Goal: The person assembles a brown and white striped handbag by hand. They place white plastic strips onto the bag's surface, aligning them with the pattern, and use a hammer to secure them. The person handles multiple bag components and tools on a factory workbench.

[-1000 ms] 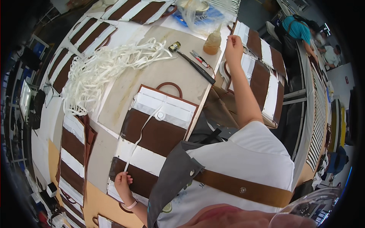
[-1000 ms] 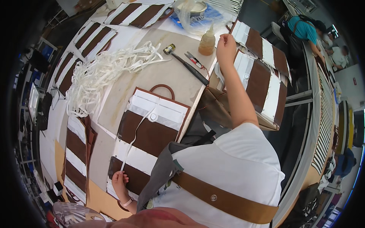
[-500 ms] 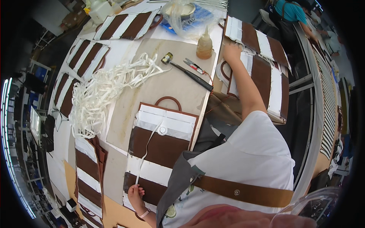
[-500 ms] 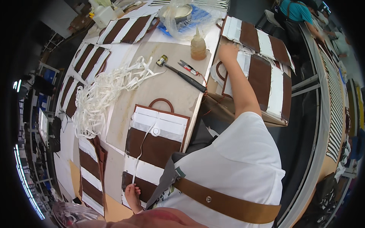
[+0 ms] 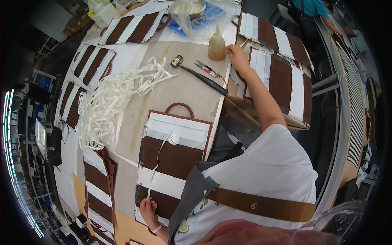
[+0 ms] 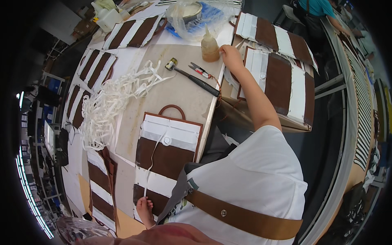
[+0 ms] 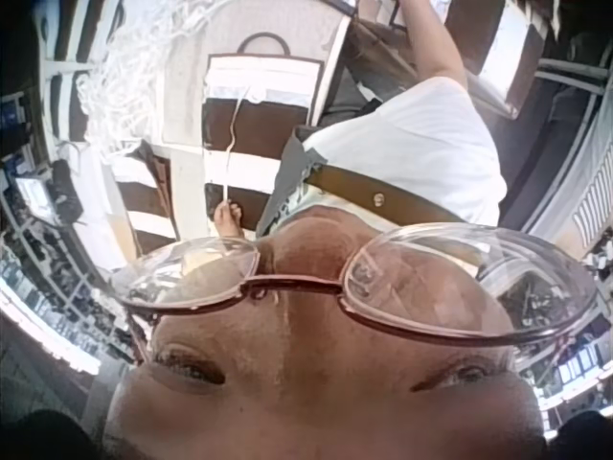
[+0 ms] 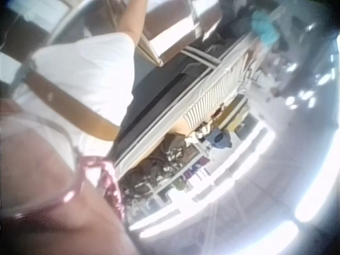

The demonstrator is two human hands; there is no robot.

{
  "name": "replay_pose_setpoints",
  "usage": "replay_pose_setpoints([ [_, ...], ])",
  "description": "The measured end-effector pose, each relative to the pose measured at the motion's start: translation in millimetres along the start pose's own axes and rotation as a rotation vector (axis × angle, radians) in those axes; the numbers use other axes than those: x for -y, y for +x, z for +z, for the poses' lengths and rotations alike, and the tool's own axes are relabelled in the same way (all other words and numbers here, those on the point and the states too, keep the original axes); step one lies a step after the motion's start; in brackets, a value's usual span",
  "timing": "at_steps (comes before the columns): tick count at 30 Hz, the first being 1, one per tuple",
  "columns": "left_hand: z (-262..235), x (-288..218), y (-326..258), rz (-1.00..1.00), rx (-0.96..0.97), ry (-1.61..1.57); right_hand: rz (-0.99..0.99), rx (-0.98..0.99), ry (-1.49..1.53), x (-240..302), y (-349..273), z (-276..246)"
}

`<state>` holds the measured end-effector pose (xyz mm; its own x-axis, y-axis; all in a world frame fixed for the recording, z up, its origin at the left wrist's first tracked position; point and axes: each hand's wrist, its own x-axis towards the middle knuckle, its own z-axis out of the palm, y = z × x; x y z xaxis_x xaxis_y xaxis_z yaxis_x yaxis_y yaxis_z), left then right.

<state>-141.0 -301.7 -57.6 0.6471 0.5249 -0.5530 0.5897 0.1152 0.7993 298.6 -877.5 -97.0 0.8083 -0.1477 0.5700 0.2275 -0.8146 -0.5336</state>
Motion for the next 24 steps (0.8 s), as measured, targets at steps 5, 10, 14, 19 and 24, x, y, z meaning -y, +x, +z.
replay_pose_setpoints([
  [5,1,0,-2,-0.014,-0.009,-0.01,0.119,0.155,-0.069,0,-1,-7],
  [10,-2,4,-1,-0.002,-0.012,-0.029,0.358,0.212,0.051,0,31,-25],
  [14,1,1,0,-0.039,-0.014,-0.047,0.114,0.2,0.024,-8,69,-14],
  [19,-2,3,-3,-0.06,-0.042,-0.066,-0.057,0.418,-0.195,-12,98,19],
  [24,3,-5,-4,-0.102,-0.055,-0.046,-0.203,0.355,-0.014,-58,111,36],
])
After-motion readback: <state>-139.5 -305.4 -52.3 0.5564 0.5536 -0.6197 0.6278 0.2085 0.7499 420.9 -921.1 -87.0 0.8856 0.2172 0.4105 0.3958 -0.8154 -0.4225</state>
